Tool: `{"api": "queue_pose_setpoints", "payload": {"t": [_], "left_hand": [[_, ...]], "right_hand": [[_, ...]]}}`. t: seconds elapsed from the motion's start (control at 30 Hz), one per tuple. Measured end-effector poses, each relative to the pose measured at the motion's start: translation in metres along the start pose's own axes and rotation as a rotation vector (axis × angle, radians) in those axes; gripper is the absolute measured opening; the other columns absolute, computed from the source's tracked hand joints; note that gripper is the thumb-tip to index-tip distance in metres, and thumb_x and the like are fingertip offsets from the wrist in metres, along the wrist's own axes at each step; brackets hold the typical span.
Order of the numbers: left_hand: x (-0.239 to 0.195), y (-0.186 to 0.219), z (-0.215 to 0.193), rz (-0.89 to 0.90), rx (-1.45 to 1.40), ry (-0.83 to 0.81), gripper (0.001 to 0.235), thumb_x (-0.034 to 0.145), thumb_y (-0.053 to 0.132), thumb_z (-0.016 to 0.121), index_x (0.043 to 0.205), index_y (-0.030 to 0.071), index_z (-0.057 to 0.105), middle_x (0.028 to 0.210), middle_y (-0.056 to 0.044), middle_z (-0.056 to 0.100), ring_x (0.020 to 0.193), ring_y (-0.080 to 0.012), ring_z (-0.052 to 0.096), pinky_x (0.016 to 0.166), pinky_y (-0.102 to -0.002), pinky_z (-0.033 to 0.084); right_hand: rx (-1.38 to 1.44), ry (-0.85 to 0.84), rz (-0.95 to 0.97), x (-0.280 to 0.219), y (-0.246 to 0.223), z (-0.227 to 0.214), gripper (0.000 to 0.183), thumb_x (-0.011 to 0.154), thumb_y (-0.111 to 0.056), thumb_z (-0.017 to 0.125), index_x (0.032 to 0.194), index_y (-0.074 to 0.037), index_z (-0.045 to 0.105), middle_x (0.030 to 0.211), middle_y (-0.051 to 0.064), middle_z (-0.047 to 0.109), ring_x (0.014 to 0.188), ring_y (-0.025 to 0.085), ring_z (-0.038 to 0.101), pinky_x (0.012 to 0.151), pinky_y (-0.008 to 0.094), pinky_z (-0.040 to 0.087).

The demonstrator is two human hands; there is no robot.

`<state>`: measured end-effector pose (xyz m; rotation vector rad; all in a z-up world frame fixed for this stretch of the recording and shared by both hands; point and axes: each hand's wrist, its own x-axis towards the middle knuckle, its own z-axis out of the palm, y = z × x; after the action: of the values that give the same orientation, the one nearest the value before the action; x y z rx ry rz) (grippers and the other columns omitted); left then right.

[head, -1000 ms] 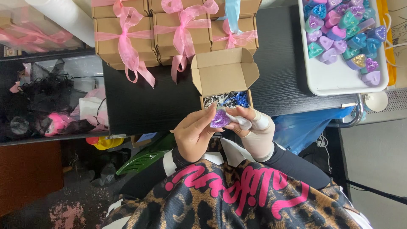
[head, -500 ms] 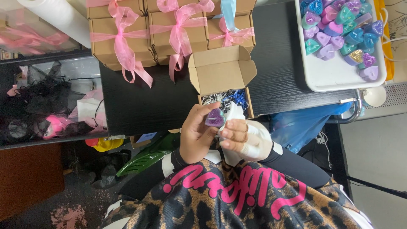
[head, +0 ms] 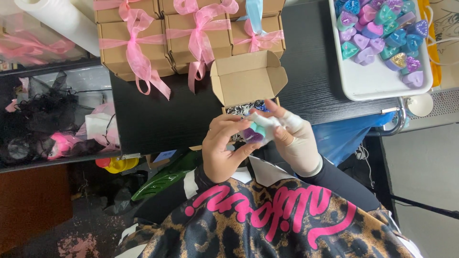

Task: Packing heart-shaped craft items and shredded paper into a small box and tying it with a blue ribbon.

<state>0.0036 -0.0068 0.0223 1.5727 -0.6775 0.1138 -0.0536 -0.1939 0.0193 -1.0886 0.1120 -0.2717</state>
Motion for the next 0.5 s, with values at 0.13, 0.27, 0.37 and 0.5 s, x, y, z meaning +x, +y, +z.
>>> {"api": "queue_pose_setpoints", "payload": {"t": [0.13, 0.27, 0.37, 0.5], "left_hand": [[0.003, -0.002, -0.005, 0.178, 0.234, 0.026, 0.052, 0.072, 0.016, 0.097, 0.118, 0.011, 0.073, 0.115, 0.0, 0.065, 0.117, -0.024, 0.063, 0.098, -0.035, 0.056], [0.014, 0.009, -0.015, 0.325, 0.308, -0.038, 0.05, 0.069, 0.028, 0.094, 0.112, 0.012, 0.073, 0.115, -0.005, 0.067, 0.119, -0.0271, 0.059, 0.099, -0.042, 0.052], [0.012, 0.01, -0.02, 0.338, 0.347, -0.129, 0.051, 0.069, 0.032, 0.093, 0.111, 0.01, 0.074, 0.111, -0.003, 0.075, 0.12, -0.0255, 0.064, 0.093, -0.04, 0.046], [0.002, 0.001, -0.022, 0.293, 0.287, -0.092, 0.052, 0.069, 0.036, 0.093, 0.109, 0.011, 0.072, 0.104, 0.001, 0.073, 0.119, -0.0207, 0.067, 0.095, -0.037, 0.045]], "right_hand": [[0.177, -0.292, 0.277, -0.003, 0.002, -0.006, 0.063, 0.099, -0.023, 0.072, 0.152, 0.002, 0.048, 0.141, 0.013, 0.063, 0.129, 0.021, 0.06, 0.113, 0.039, 0.047], [0.272, -0.441, 0.451, -0.005, 0.011, -0.023, 0.066, 0.101, -0.028, 0.073, 0.155, 0.004, 0.051, 0.132, 0.01, 0.068, 0.114, 0.017, 0.062, 0.1, 0.034, 0.05], [0.209, -0.498, 0.525, -0.003, 0.014, -0.033, 0.061, 0.102, -0.026, 0.073, 0.15, 0.006, 0.055, 0.128, 0.011, 0.07, 0.11, 0.017, 0.064, 0.098, 0.034, 0.051], [0.072, -0.469, 0.53, 0.0, 0.011, -0.026, 0.062, 0.097, -0.029, 0.072, 0.146, 0.006, 0.055, 0.13, 0.01, 0.07, 0.116, 0.017, 0.065, 0.103, 0.034, 0.051]]}}
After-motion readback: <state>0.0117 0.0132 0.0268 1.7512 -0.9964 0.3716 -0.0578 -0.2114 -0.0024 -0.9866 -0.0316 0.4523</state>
